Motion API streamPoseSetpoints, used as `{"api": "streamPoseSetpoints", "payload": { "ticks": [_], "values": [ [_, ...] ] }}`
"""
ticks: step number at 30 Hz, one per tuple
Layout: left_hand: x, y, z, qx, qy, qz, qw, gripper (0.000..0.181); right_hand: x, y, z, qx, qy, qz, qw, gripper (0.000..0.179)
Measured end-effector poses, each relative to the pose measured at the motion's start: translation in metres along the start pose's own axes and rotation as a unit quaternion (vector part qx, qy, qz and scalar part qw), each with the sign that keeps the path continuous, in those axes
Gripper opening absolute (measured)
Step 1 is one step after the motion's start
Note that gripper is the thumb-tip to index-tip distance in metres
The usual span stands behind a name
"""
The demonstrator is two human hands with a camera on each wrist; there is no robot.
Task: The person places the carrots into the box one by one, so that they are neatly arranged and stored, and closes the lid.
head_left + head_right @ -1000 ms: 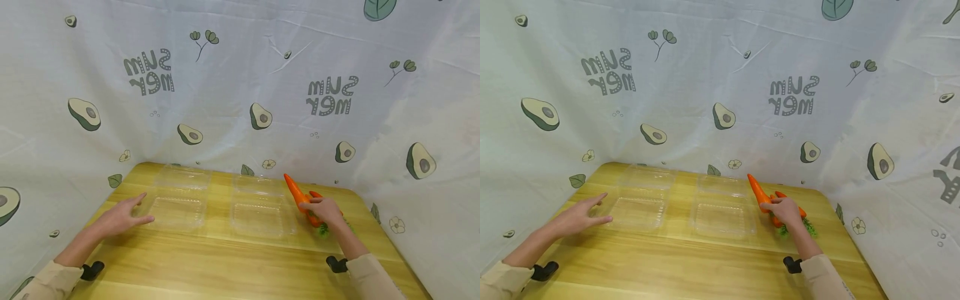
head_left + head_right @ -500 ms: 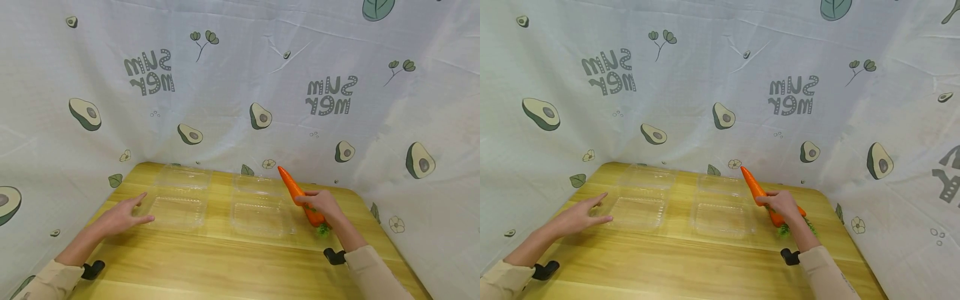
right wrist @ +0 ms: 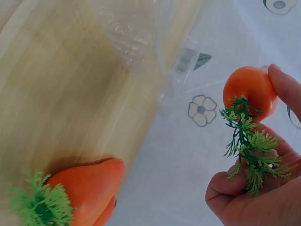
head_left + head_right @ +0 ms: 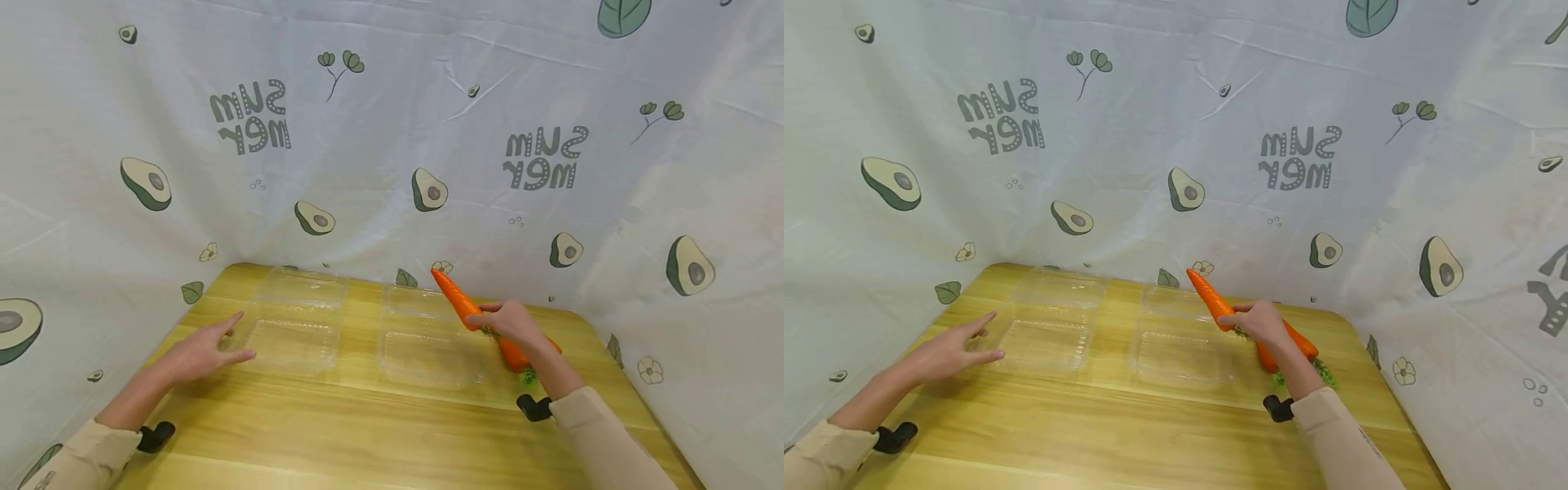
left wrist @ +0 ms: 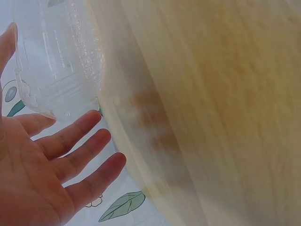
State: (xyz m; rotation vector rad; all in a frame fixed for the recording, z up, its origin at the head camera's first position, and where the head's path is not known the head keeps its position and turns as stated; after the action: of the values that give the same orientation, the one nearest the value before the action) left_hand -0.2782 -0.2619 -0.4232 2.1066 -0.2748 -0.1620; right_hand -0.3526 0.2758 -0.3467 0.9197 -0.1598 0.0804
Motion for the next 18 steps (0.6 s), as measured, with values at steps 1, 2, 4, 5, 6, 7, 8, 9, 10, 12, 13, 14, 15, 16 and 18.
{"api": "streamPoseSetpoints", "payload": {
  "ticks": [1, 2, 4, 5, 6, 7, 8, 9, 10, 12, 13, 14, 15, 16, 18],
  "values": [
    [0.000, 0.000, 0.000, -0.001, 0.002, 0.000, 1.0000, 0.099, -0.001, -0.001, 0.003, 0.005, 0.001, -0.001, 1.0000, 0.075],
    [0.000, 0.000, 0.000, -0.001, 0.003, 0.001, 1.0000, 0.099, -0.002, -0.003, 0.006, 0.008, 0.004, 0.000, 1.0000, 0.074],
    [0.000, 0.000, 0.000, -0.001, 0.005, 0.002, 1.0000, 0.100, -0.004, -0.006, 0.013, 0.007, 0.007, 0.003, 0.9999, 0.073],
    [0.000, 0.000, 0.000, -0.001, 0.006, 0.003, 1.0000, 0.100, -0.006, -0.008, 0.016, 0.006, 0.008, 0.004, 0.9999, 0.072],
    [0.000, 0.000, 0.000, 0.000, 0.006, 0.004, 1.0000, 0.100, -0.007, -0.010, 0.020, 0.004, 0.010, 0.006, 0.9999, 0.072],
    [0.000, 0.000, 0.000, 0.001, 0.007, 0.005, 1.0000, 0.100, -0.008, -0.011, 0.023, 0.002, 0.015, 0.008, 0.9999, 0.071],
    [-0.001, 0.000, 0.000, 0.002, 0.007, 0.006, 1.0000, 0.100, -0.008, -0.013, 0.027, -0.003, 0.021, 0.013, 0.9997, 0.070],
    [-0.001, 0.000, 0.001, 0.003, 0.008, 0.006, 0.9999, 0.100, -0.009, -0.015, 0.031, -0.005, 0.027, 0.014, 0.9995, 0.068],
    [-0.001, 0.000, 0.001, 0.002, 0.008, 0.006, 0.9999, 0.100, -0.010, -0.017, 0.034, -0.005, 0.035, 0.016, 0.9993, 0.067],
    [-0.001, 0.000, 0.001, 0.003, 0.008, 0.004, 1.0000, 0.100, -0.013, -0.020, 0.040, -0.004, 0.047, 0.019, 0.9987, 0.064],
    [-0.002, 0.000, 0.001, 0.002, 0.007, 0.004, 1.0000, 0.100, -0.015, -0.022, 0.043, -0.004, 0.051, 0.021, 0.9984, 0.062],
    [-0.002, 0.000, 0.002, 0.003, 0.007, 0.003, 1.0000, 0.100, -0.017, -0.023, 0.046, -0.001, 0.055, 0.023, 0.9982, 0.062],
    [-0.002, 0.000, 0.002, 0.002, 0.006, 0.002, 1.0000, 0.100, -0.019, -0.025, 0.049, 0.005, 0.059, 0.023, 0.9980, 0.062],
    [-0.002, 0.000, 0.002, 0.002, 0.006, 0.001, 1.0000, 0.100, -0.020, -0.027, 0.052, 0.009, 0.062, 0.025, 0.9978, 0.061],
    [-0.002, 0.001, 0.001, 0.003, 0.005, 0.000, 1.0000, 0.100, -0.024, -0.030, 0.059, 0.022, 0.067, 0.028, 0.9971, 0.062]
  ]
}}
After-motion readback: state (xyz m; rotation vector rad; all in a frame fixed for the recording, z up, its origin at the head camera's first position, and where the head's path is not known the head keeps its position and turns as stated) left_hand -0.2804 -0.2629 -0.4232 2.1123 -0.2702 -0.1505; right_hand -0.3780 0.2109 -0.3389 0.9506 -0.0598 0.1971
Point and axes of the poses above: each hand's wrist, its own x-axis away from the middle knuckle, its own y-axis out of the back of the hand, z = x × y, the point moved 5 cm from there along -x, towards the middle knuckle, and after that the axes turned 2 degrees about -y, right-handed, at the moved point
